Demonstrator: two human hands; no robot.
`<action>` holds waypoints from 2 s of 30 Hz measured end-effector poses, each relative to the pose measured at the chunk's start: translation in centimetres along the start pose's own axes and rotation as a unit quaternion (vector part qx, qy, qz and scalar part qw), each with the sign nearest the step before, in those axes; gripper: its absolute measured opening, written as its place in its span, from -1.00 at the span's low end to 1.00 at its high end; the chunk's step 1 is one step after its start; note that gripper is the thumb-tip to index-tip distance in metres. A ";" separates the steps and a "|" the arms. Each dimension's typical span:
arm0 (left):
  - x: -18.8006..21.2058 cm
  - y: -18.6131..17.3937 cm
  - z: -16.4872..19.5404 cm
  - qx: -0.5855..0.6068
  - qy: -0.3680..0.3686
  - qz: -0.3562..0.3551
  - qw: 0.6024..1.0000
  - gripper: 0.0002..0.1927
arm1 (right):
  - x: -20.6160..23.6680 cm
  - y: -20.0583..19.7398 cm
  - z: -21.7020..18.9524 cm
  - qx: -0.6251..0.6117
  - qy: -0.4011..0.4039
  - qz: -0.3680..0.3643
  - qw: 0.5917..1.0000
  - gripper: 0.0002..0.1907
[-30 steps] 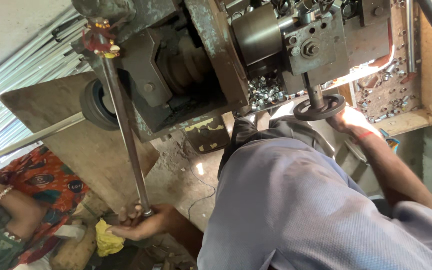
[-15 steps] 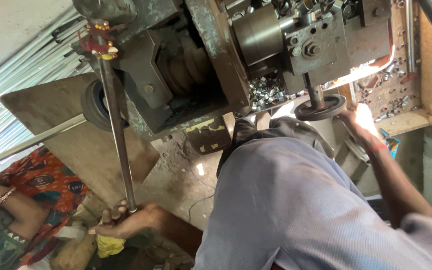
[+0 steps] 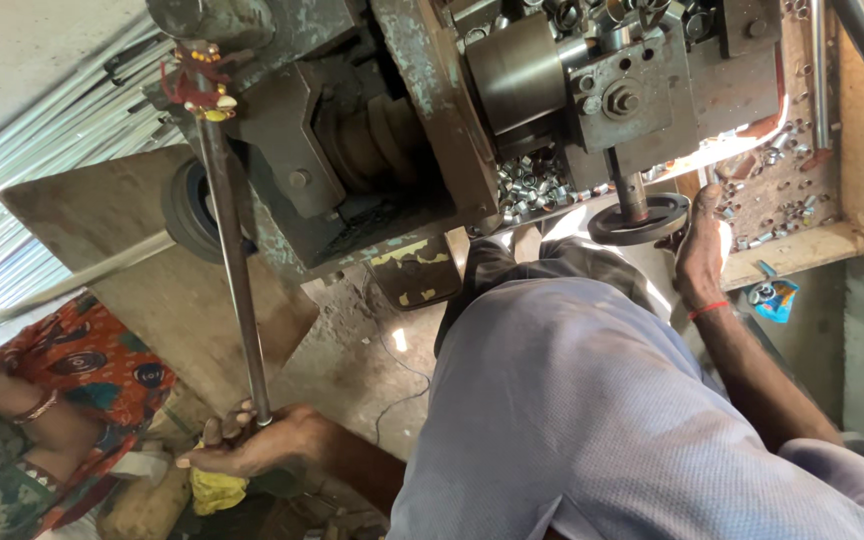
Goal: The person operates a manual metal-processing machine by turning a handwheel and manipulating a long lever to cut or shape a metal rod into smaller pieces.
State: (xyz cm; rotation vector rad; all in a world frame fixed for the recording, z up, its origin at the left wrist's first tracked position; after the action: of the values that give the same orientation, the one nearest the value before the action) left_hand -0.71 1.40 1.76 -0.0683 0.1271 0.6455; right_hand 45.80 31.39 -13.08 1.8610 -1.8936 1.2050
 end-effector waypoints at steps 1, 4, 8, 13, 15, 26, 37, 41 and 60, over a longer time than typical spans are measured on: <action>0.1 0.0 0.0 -0.007 0.006 0.004 1.000 -0.41 | -0.3 0.0 -0.3 -0.012 -0.017 -0.010 1.000 -0.04; 0.0 0.0 0.1 -0.020 0.018 0.005 1.000 -0.39 | -1.1 0.3 0.1 0.038 0.031 0.022 0.999 -0.06; -0.2 -0.1 -0.1 -0.006 0.018 -0.006 1.000 -0.39 | -1.9 1.2 1.3 0.061 0.064 0.044 0.995 -0.12; -0.2 -0.2 -0.2 0.004 0.019 -0.015 1.000 -0.40 | -2.3 0.3 0.7 -0.009 -0.009 0.030 0.999 -0.31; -0.1 -0.2 -0.2 0.007 0.012 -0.016 1.000 -0.41 | -1.5 -0.2 0.6 0.009 0.051 0.046 0.998 -0.22; -0.6 -0.7 -0.5 0.009 0.010 -0.010 1.000 -0.44 | -0.5 5.2 1.3 0.351 -0.102 -0.242 0.899 -0.56; -0.8 -1.6 -1.5 0.066 -0.021 -0.032 0.997 -0.52 | 0.0 2.9 0.5 0.369 -0.078 -0.418 0.827 -0.47; 0.8 -2.9 -1.6 0.109 -0.034 -0.088 0.990 -0.51 | -3.0 3.2 0.1 0.473 -0.134 -0.288 0.822 -0.59; -1.6 -1.0 -1.5 0.046 -0.008 -0.024 0.999 -0.42 | -1.3 2.2 0.8 0.287 -0.161 -0.263 0.907 -0.55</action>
State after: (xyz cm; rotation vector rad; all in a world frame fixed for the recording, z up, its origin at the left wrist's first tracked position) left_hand -1.53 -0.48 0.49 0.0218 0.1383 0.5918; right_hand 44.34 31.45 -15.33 2.7859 -1.0505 1.4073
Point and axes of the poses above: each hand's wrist, its own x-axis away from the middle knuckle, its own y-axis out of the palm, z = x × y, the point moved 2 cm from there along -x, towards the middle knuckle, and after that the axes turned 3 degrees about z, right-handed, at the moved point
